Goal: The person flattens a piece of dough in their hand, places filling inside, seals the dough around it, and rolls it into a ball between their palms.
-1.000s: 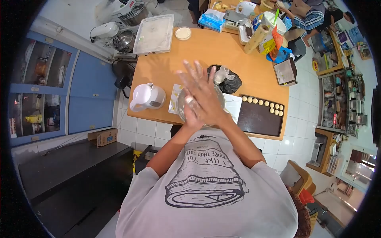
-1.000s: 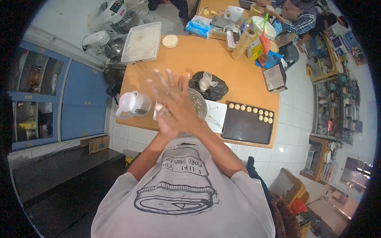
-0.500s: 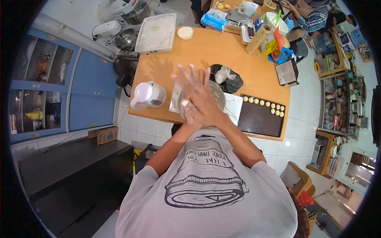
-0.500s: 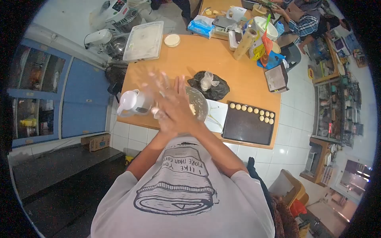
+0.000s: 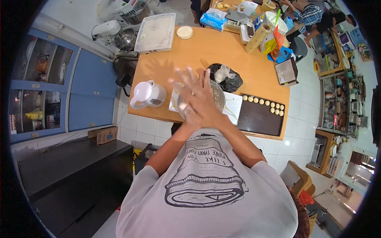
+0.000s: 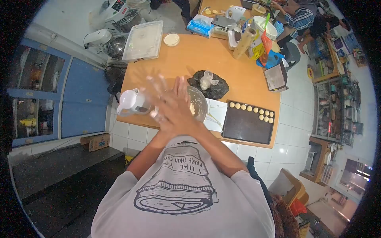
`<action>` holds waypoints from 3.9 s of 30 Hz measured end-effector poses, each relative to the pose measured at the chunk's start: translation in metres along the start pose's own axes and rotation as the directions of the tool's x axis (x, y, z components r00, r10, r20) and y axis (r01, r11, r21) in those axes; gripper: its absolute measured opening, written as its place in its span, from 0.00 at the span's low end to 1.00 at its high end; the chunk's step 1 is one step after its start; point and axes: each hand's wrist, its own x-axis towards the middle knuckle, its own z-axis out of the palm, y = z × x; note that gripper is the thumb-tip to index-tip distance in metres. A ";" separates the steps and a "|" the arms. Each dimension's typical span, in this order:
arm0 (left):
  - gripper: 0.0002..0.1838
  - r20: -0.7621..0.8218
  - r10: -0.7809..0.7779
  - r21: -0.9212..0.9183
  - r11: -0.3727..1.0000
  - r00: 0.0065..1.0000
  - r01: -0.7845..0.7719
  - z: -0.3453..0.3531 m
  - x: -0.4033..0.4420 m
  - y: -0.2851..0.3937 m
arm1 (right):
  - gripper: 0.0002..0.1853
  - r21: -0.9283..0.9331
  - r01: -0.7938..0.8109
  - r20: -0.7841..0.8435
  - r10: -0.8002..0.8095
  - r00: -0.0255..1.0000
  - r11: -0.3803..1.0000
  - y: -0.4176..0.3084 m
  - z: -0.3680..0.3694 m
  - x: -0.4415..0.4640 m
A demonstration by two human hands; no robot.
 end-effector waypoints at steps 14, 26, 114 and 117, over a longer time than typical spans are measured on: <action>0.44 0.112 -0.395 -0.273 0.870 0.912 0.410 0.012 0.014 0.067 | 0.37 0.524 -0.159 -0.288 0.349 0.892 0.837 0.016 -0.057 0.013; 0.47 0.253 -0.372 -0.345 0.828 0.893 0.442 -0.014 0.020 0.068 | 0.22 0.025 -0.157 -0.044 0.158 0.986 0.987 0.003 -0.016 -0.035; 0.45 0.035 -0.284 0.004 0.959 0.958 0.284 -0.002 0.011 0.048 | 0.36 0.190 -0.123 0.026 0.120 0.992 0.974 -0.001 0.020 -0.012; 0.46 0.023 -0.291 0.049 0.956 0.956 0.290 -0.007 0.004 0.040 | 0.32 0.144 -0.088 0.029 0.085 0.996 0.986 0.006 0.020 -0.005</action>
